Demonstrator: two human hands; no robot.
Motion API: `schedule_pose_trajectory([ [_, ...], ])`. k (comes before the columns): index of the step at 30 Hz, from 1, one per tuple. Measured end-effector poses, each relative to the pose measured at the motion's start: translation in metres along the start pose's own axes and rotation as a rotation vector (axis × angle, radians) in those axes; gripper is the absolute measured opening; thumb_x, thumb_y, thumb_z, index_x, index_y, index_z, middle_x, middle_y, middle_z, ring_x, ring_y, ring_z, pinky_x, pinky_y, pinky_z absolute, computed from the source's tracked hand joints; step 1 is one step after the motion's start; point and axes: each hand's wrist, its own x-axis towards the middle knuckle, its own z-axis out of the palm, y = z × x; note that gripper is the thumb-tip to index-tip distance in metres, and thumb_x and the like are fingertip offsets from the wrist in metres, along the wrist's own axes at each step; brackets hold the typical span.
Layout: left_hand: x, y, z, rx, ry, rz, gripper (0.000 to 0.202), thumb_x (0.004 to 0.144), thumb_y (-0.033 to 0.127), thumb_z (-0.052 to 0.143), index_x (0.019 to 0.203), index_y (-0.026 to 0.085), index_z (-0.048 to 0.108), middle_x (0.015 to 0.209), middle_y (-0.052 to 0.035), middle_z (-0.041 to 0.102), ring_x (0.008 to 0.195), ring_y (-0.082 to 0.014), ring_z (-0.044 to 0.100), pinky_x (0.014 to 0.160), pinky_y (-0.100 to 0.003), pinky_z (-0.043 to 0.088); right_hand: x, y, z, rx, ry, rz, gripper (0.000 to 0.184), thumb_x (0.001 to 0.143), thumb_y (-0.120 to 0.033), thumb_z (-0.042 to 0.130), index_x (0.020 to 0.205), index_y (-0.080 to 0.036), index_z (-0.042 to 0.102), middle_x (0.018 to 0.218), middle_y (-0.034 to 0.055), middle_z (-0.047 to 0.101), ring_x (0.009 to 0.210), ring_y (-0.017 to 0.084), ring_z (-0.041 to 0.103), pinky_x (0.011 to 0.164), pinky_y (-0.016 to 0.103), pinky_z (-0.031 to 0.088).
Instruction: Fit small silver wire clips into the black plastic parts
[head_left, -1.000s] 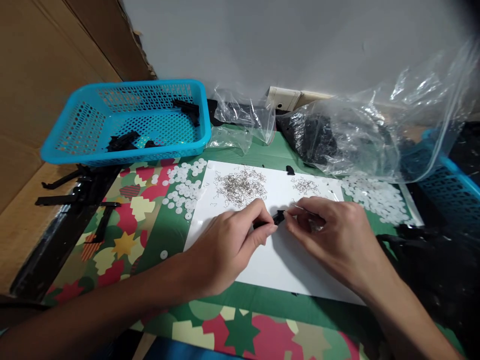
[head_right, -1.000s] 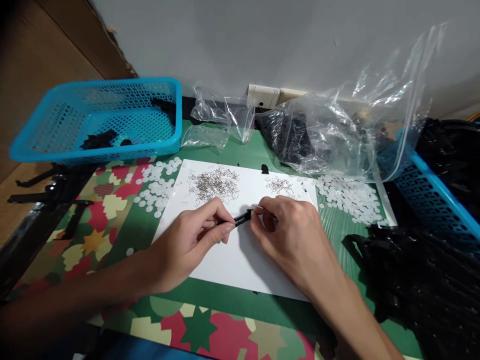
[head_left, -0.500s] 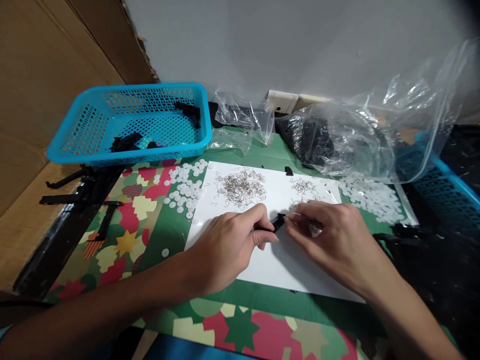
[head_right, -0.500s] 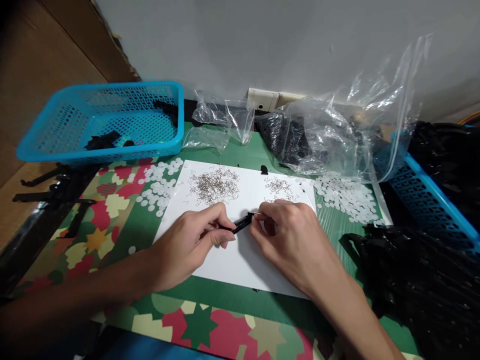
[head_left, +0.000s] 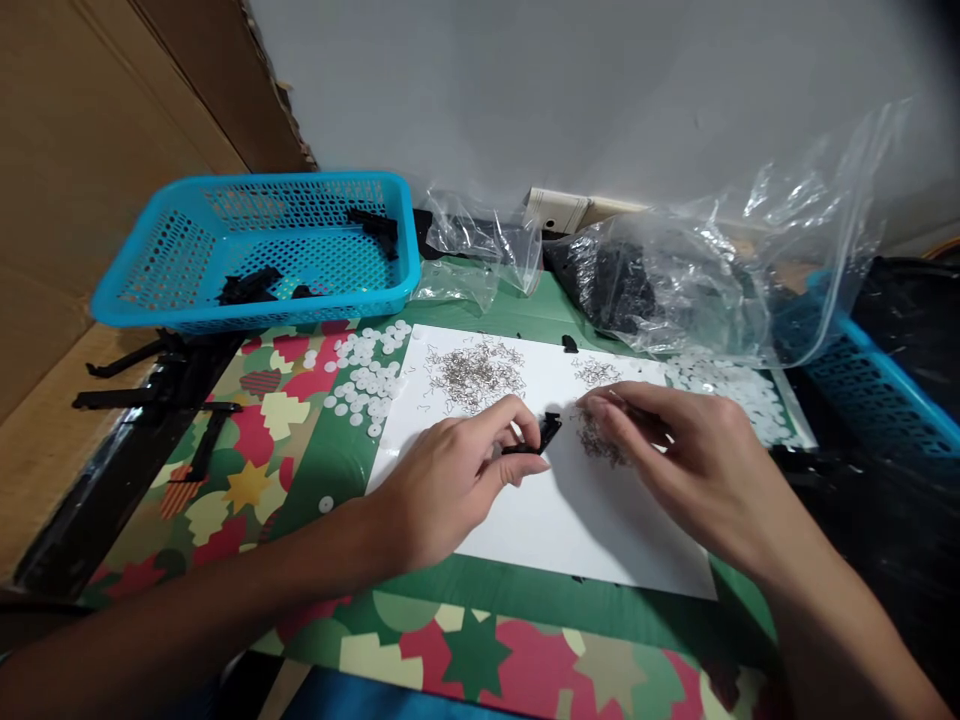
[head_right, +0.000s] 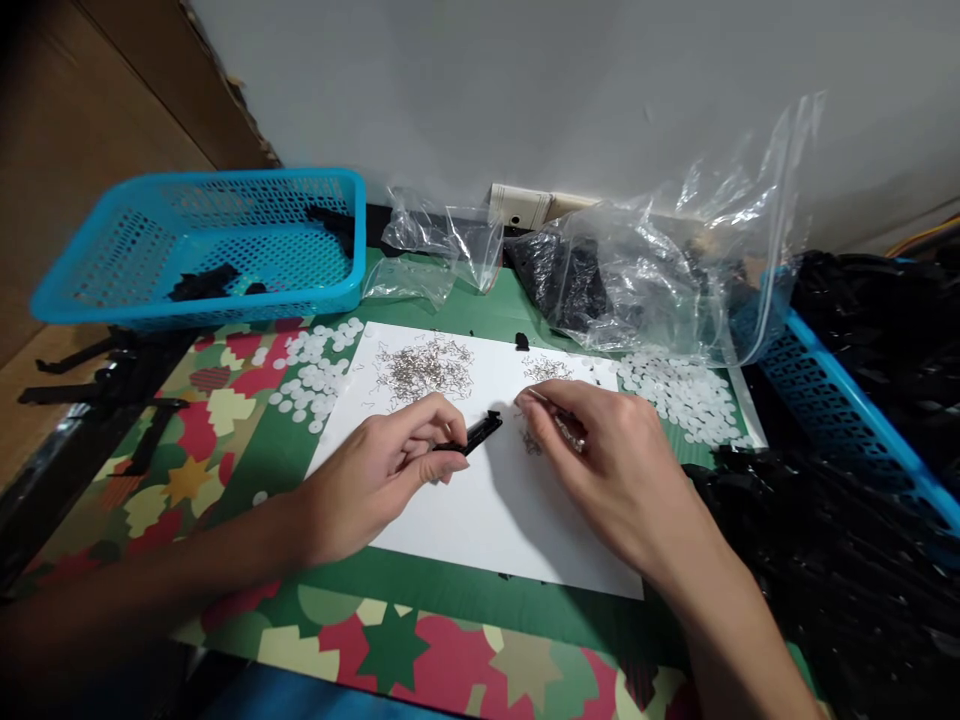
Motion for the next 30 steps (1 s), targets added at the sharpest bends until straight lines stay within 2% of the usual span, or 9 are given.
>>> schedule_pose_trajectory([
  [3, 0.000, -0.001, 0.000, 0.024, 0.010, -0.027, 0.030, 0.102, 0.037, 0.065, 0.131, 0.029, 0.062, 0.087, 0.0020, 0.069, 0.068, -0.0128, 0.055, 0.066, -0.025, 0.044, 0.001, 0.002, 0.000, 0.122, 0.065, 0.014, 0.035, 0.110, -0.049, 0.051, 0.101, -0.026, 0.076, 0.092, 0.0024, 0.076, 0.077, 0.018, 0.067, 0.070, 0.034, 0.046],
  [5, 0.001, -0.001, 0.001, 0.030, 0.021, -0.039, 0.048, 0.101, 0.036, 0.067, 0.147, 0.033, 0.057, 0.090, 0.0027, 0.070, 0.065, -0.0116, 0.050, 0.063, -0.024, 0.042, 0.003, 0.003, 0.004, 0.214, 0.105, 0.023, 0.036, 0.110, -0.050, 0.050, 0.104, -0.027, 0.077, 0.096, 0.0022, 0.076, 0.083, 0.018, 0.068, 0.076, 0.034, 0.049],
  [7, 0.001, -0.001, 0.001, 0.033, 0.023, -0.054, 0.059, 0.099, 0.035, 0.069, 0.156, 0.034, 0.052, 0.091, 0.0031, 0.071, 0.063, -0.0107, 0.048, 0.060, -0.023, 0.039, 0.004, 0.003, 0.010, 0.283, 0.174, 0.029, 0.036, 0.110, -0.051, 0.052, 0.104, -0.028, 0.079, 0.098, 0.0026, 0.077, 0.088, 0.019, 0.071, 0.080, 0.034, 0.051],
  [11, 0.000, 0.000, 0.000, 0.096, 0.006, -0.092, 0.054, 0.098, 0.039, 0.072, 0.150, 0.033, 0.061, 0.098, 0.0018, 0.074, 0.058, -0.0084, 0.043, 0.054, -0.022, 0.034, 0.007, -0.001, 0.024, 0.444, 0.252, 0.040, 0.035, 0.107, -0.051, 0.058, 0.101, -0.026, 0.082, 0.103, 0.0048, 0.080, 0.092, 0.021, 0.075, 0.084, 0.036, 0.058],
  [15, -0.001, -0.001, -0.001, 0.150, 0.020, -0.076, 0.049, 0.096, 0.042, 0.073, 0.144, 0.035, 0.068, 0.095, 0.0012, 0.076, 0.058, -0.0092, 0.041, 0.054, -0.022, 0.034, 0.010, -0.007, 0.034, 0.579, 0.212, 0.055, 0.034, 0.107, -0.048, 0.060, 0.102, -0.024, 0.083, 0.106, 0.0073, 0.081, 0.096, 0.023, 0.077, 0.087, 0.038, 0.062],
  [20, -0.001, -0.006, 0.000, 0.144, 0.036, -0.061, 0.050, 0.096, 0.045, 0.074, 0.144, 0.036, 0.068, 0.092, 0.0004, 0.077, 0.062, -0.0113, 0.044, 0.053, -0.022, 0.032, 0.012, -0.008, 0.038, 0.598, 0.199, 0.065, 0.032, 0.105, -0.048, 0.063, 0.101, -0.023, 0.084, 0.107, 0.0089, 0.081, 0.099, 0.024, 0.079, 0.089, 0.039, 0.065],
  [27, -0.001, -0.007, 0.000, 0.061, -0.004, -0.077, 0.042, 0.098, 0.035, 0.069, 0.140, 0.032, 0.072, 0.100, -0.0014, 0.083, 0.065, -0.0142, 0.058, 0.060, -0.026, 0.042, 0.012, -0.005, 0.041, 0.564, 0.188, 0.055, 0.033, 0.106, -0.046, 0.062, 0.097, -0.023, 0.083, 0.105, 0.0087, 0.082, 0.098, 0.025, 0.079, 0.089, 0.041, 0.065],
  [30, 0.000, -0.006, -0.002, 0.033, -0.030, -0.077, 0.038, 0.099, 0.031, 0.065, 0.136, 0.030, 0.074, 0.100, -0.0019, 0.084, 0.076, -0.0181, 0.071, 0.064, -0.027, 0.046, 0.011, -0.006, 0.041, 0.542, 0.206, 0.042, 0.032, 0.106, -0.044, 0.062, 0.094, -0.023, 0.083, 0.103, 0.0081, 0.082, 0.097, 0.025, 0.079, 0.088, 0.041, 0.065],
])
